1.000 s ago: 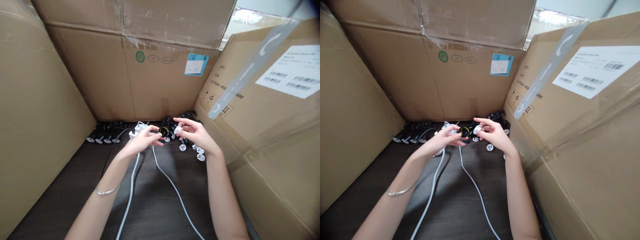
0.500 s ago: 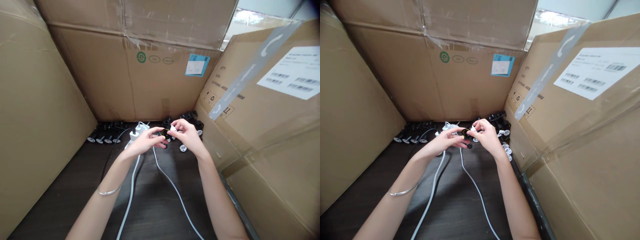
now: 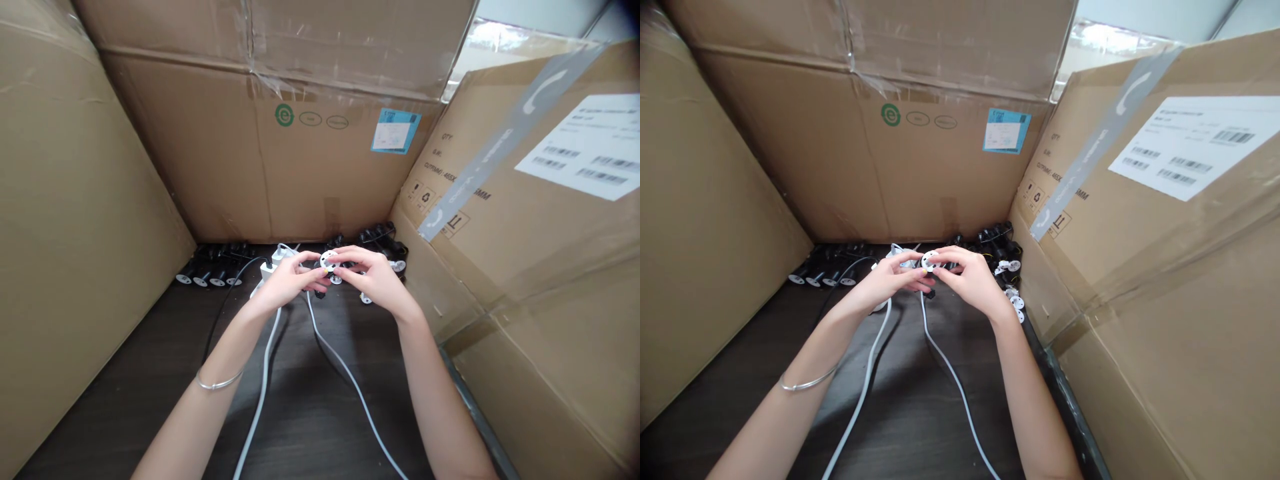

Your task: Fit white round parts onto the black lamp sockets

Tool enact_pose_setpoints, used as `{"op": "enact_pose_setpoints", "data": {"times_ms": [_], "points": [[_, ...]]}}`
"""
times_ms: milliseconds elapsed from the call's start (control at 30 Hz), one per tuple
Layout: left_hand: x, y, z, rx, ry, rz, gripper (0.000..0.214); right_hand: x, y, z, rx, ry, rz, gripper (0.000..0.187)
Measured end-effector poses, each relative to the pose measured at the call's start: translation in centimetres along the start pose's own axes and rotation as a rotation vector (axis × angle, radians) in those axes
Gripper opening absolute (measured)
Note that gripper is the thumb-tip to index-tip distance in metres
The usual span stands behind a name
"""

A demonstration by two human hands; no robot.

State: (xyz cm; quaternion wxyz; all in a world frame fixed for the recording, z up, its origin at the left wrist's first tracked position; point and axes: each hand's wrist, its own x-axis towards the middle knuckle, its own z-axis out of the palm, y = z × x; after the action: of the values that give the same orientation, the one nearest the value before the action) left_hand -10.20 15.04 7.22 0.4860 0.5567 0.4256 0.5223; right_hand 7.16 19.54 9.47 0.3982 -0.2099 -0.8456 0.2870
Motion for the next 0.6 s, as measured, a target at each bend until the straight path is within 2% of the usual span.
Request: {"op": "enact_pose_setpoints", "data": {"times_ms": [333,600], "points": [[-0.13,0.26,-0.30,0.059,-0.014,-0.019,0.046,0.10,0.34,-0.05,0.097,-0.068,0.056,0.024],[-0.29,0.52,-0.02,0.038,0.000,-0.015,0.046,-0.27,-0.35,0.38,-0.024,-0.085,0.101,0.022]]}}
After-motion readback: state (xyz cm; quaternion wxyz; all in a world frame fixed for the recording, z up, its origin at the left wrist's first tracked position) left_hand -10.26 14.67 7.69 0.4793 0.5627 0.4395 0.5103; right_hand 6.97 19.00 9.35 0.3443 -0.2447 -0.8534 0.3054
